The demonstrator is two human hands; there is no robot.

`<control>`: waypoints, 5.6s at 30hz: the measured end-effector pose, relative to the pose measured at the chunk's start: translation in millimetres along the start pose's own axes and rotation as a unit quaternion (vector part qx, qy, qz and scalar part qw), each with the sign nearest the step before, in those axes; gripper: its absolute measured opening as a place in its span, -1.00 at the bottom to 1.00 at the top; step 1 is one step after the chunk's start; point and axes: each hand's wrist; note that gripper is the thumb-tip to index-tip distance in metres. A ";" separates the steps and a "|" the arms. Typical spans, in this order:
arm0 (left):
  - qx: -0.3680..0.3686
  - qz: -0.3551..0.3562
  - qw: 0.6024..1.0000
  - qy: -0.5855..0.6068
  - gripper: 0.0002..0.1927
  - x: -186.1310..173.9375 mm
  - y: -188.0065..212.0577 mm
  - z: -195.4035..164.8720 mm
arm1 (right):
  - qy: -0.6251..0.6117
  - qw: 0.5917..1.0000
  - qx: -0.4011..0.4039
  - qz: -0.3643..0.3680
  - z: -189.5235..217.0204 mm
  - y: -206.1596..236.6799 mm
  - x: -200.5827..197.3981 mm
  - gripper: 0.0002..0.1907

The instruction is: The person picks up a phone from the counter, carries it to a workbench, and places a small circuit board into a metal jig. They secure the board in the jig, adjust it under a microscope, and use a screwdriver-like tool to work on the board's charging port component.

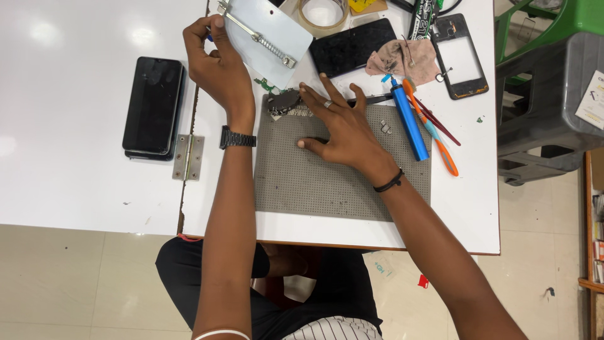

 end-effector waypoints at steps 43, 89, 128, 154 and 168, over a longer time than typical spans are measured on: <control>0.015 0.366 0.923 0.117 -0.68 13.0 43.8 -44.0 | -0.595 0.719 0.099 -0.344 -56.7 1.6 -18.6 -0.84; 0.131 0.696 0.668 -0.227 -0.68 -28.1 35.2 -77.7 | 0.087 0.993 0.057 0.060 -27.0 43.1 -68.9 -0.61; 0.291 0.561 0.768 0.102 -0.75 -28.2 62.9 -85.5 | -0.046 0.959 0.026 -0.280 -76.7 35.4 -35.1 -0.87; 0.273 0.667 0.692 0.043 -0.77 -34.9 53.5 -75.4 | 0.142 0.971 0.162 0.100 -21.0 52.4 -51.8 -0.28; 0.272 0.668 0.691 0.042 -0.76 -33.5 54.6 -74.7 | 0.149 0.966 0.188 0.097 -11.1 50.8 -49.4 -0.46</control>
Point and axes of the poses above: each hand's wrist, its own y-axis away from the middle knuckle, its own x-axis out of the palm, z = x × y, and after that the axes turned 6 degrees about x, right-handed
